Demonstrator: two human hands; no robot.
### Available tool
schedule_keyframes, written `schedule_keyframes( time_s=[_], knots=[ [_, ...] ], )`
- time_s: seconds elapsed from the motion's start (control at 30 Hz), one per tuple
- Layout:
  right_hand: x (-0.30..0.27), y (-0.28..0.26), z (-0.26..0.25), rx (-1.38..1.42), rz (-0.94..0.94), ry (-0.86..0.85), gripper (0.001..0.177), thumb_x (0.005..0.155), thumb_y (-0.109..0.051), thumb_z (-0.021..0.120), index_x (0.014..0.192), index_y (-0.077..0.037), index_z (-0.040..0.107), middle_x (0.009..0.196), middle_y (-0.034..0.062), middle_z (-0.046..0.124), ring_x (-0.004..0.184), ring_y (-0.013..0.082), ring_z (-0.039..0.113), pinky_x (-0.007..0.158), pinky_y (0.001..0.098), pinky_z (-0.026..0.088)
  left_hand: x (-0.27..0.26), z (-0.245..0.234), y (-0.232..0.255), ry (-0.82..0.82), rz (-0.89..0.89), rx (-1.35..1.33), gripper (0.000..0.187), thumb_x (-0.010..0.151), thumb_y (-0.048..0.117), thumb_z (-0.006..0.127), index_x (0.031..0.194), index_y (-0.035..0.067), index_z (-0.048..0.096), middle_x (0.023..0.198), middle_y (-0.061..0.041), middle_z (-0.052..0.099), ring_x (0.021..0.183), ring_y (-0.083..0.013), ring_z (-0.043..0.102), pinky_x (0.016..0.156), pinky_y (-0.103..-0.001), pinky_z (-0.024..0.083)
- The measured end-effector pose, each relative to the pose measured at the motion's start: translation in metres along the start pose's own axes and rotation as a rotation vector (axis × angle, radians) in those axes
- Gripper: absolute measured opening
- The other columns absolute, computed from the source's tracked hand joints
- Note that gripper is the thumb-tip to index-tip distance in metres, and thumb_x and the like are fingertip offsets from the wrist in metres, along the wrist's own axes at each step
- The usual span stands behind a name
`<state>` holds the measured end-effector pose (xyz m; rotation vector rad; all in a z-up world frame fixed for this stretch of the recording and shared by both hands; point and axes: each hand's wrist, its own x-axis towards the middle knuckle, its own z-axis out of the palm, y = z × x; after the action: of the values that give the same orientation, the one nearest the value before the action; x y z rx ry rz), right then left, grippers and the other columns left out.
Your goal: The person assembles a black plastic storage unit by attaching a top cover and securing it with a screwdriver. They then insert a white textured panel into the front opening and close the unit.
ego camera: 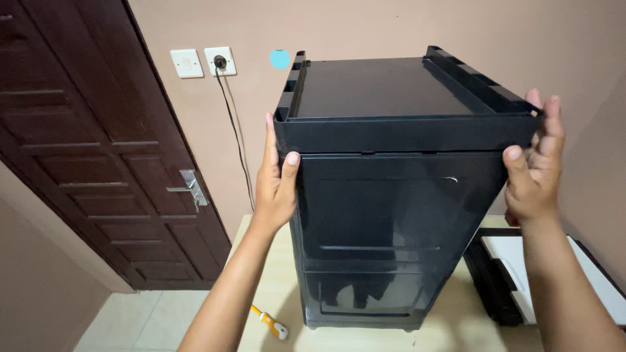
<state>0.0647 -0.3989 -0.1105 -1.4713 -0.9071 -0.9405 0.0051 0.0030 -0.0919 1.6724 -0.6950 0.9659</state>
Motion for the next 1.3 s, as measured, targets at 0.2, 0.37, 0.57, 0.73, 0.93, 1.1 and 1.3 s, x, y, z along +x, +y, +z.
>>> schedule_keyframes(
  time_s=[0.2, 0.37, 0.57, 0.73, 0.93, 1.1, 1.3],
  knots=[
    [-0.004, 0.009, 0.014, 0.006, -0.017, 0.032, 0.083, 0.118, -0.039, 0.061, 0.17, -0.014, 0.002, 0.175, 0.0173, 0.018, 0.159, 0.0221, 0.026, 0.135, 0.0357, 0.02, -0.001, 0.012, 0.001, 0.091, -0.063, -0.105, 0.065, 0.113, 0.029, 0.042, 0.165, -0.001, 0.016, 0.167, -0.02, 0.038, 0.152, -0.0227, 0.041, 0.124, -0.032, 0.029],
    [-0.005, 0.014, 0.015, 0.025, -0.027, 0.049, 0.079, 0.116, -0.037, 0.062, 0.17, -0.013, 0.01, 0.173, 0.0168, 0.021, 0.158, 0.0223, 0.027, 0.134, 0.0366, 0.021, -0.002, 0.017, -0.004, 0.144, -0.028, -0.146, 0.061, 0.114, 0.027, 0.044, 0.164, -0.002, 0.024, 0.166, -0.018, 0.041, 0.151, -0.0209, 0.042, 0.125, -0.031, 0.031],
    [-0.004, 0.012, 0.016, 0.046, -0.033, 0.066, 0.078, 0.115, -0.036, 0.063, 0.168, -0.012, 0.012, 0.173, 0.0183, 0.021, 0.158, 0.0229, 0.027, 0.134, 0.0376, 0.02, -0.004, 0.016, -0.004, 0.146, -0.058, -0.182, 0.065, 0.112, 0.028, 0.046, 0.165, -0.001, 0.023, 0.159, -0.016, 0.049, 0.143, -0.0189, 0.048, 0.12, -0.03, 0.034],
    [-0.004, 0.011, 0.017, 0.039, -0.038, 0.059, 0.075, 0.115, -0.033, 0.062, 0.167, -0.012, 0.013, 0.176, 0.0197, 0.023, 0.157, 0.0229, 0.028, 0.133, 0.0378, 0.02, -0.006, 0.015, -0.007, 0.166, -0.135, -0.132, 0.065, 0.112, 0.029, 0.047, 0.167, 0.002, 0.025, 0.134, -0.012, 0.058, 0.105, -0.0115, 0.047, 0.095, -0.025, 0.04],
    [-0.003, 0.009, 0.019, 0.021, -0.047, 0.063, 0.072, 0.115, -0.03, 0.061, 0.167, -0.011, 0.015, 0.175, 0.021, 0.024, 0.157, 0.0235, 0.028, 0.133, 0.0383, 0.02, -0.007, 0.013, -0.008, 0.143, -0.049, -0.091, 0.063, 0.114, 0.03, 0.046, 0.165, 0.001, 0.025, 0.141, -0.008, 0.062, 0.111, -0.0066, 0.057, 0.102, -0.021, 0.045],
    [-0.003, 0.007, 0.02, 0.031, -0.033, 0.063, 0.071, 0.115, -0.03, 0.061, 0.166, -0.01, 0.015, 0.175, 0.0226, 0.023, 0.158, 0.0243, 0.027, 0.133, 0.0392, 0.02, -0.006, 0.012, -0.007, 0.148, -0.007, -0.083, 0.062, 0.115, 0.029, 0.047, 0.164, -0.002, 0.027, 0.151, -0.012, 0.055, 0.127, -0.0111, 0.053, 0.113, -0.025, 0.04],
    [-0.002, 0.005, 0.019, 0.027, -0.029, 0.054, 0.07, 0.116, -0.031, 0.059, 0.165, -0.011, 0.014, 0.175, 0.023, 0.022, 0.158, 0.0254, 0.027, 0.134, 0.0402, 0.022, -0.006, 0.011, -0.008, 0.137, -0.055, -0.082, 0.064, 0.113, 0.03, 0.047, 0.164, -0.003, 0.027, 0.148, -0.012, 0.059, 0.123, -0.0117, 0.056, 0.111, -0.026, 0.042]
  ],
)
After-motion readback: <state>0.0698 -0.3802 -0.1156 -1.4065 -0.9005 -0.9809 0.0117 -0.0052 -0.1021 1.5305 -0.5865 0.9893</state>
